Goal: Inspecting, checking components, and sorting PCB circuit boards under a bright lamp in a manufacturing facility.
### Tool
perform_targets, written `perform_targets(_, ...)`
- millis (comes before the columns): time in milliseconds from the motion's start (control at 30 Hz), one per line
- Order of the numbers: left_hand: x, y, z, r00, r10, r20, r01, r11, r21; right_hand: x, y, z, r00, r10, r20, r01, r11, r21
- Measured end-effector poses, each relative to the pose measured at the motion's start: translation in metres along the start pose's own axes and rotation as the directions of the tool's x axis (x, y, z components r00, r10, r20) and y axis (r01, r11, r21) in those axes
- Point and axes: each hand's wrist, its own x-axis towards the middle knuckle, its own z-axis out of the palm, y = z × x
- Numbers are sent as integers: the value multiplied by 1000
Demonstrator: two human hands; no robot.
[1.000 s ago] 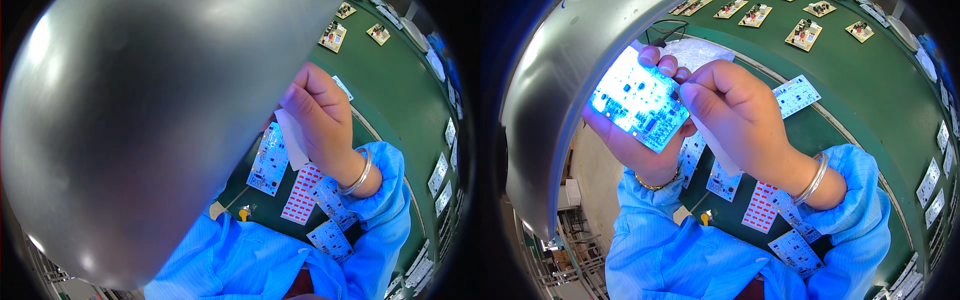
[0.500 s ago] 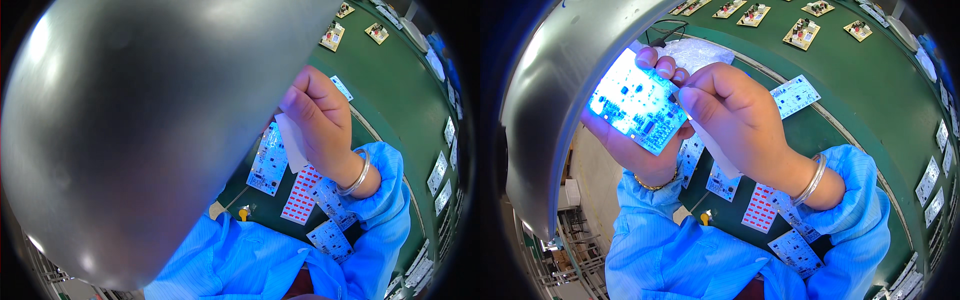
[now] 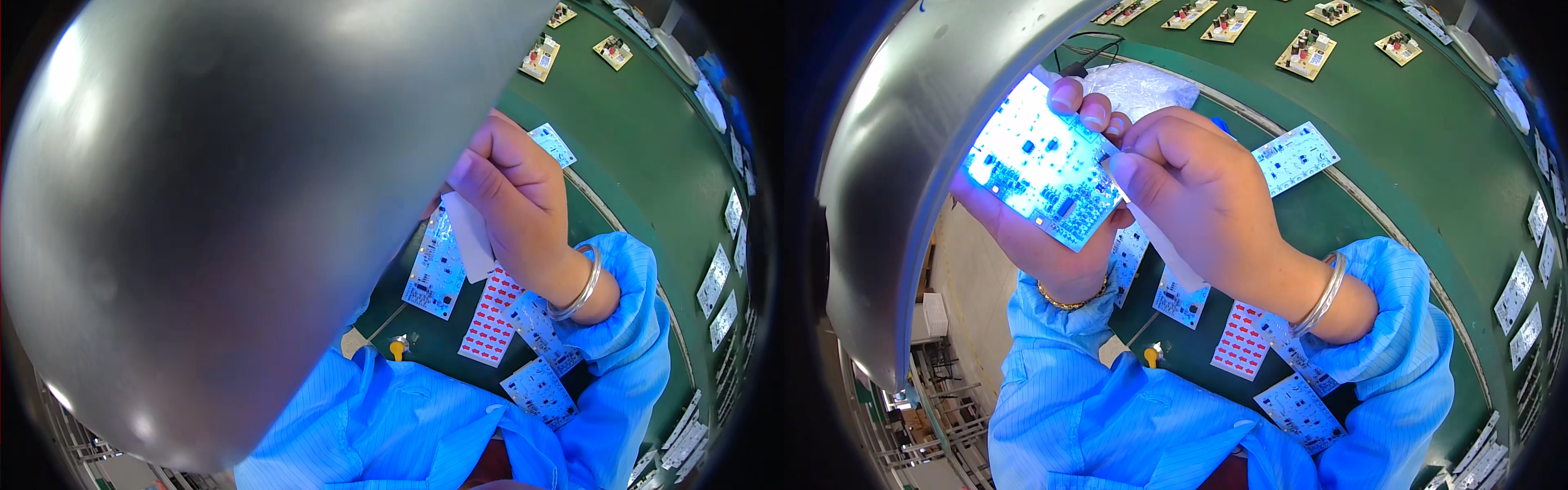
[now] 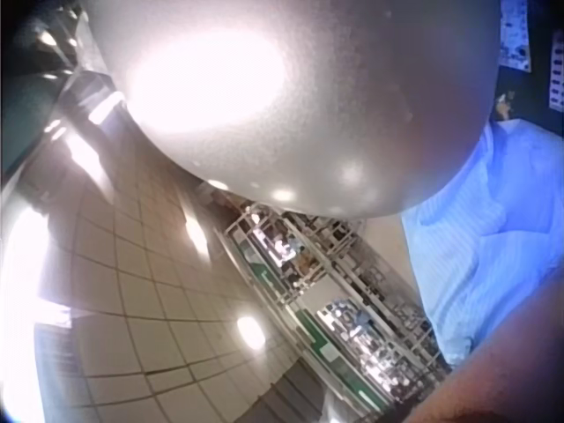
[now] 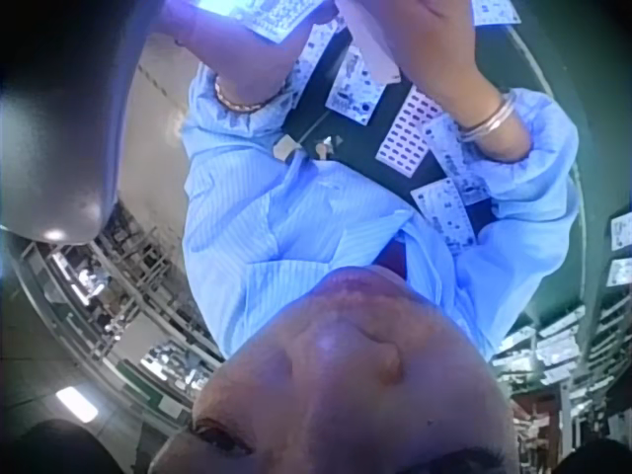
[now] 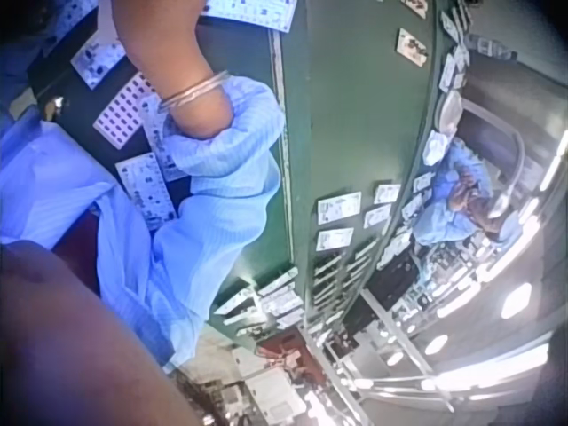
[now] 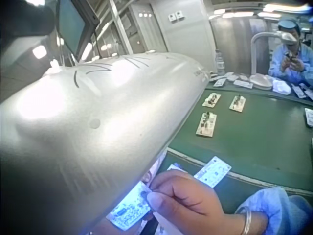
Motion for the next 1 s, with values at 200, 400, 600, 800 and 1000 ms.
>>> perform_targets(200,1,1,9,1000,18,6,-18,997,-74,-1,-3,2,998,-52,-41,54,998,44)
perform_targets(400,1,3,2,999,9,-48,-7,999,34,-1,-1,3,999,-44,-31,44,999,28)
perform_targets(600,-1,5,6,997,-11,-77,11,1000,-4,-1,-2,3,999,-33,-36,32,999,-31)
perform_targets(800,-1,5,8,997,-30,-74,23,995,-99,0,-1,5,997,-51,-64,48,997,-54)
perform_targets(1000,2,4,9,997,-53,-63,42,986,-164,1,-1,4,996,-70,-59,65,995,-79)
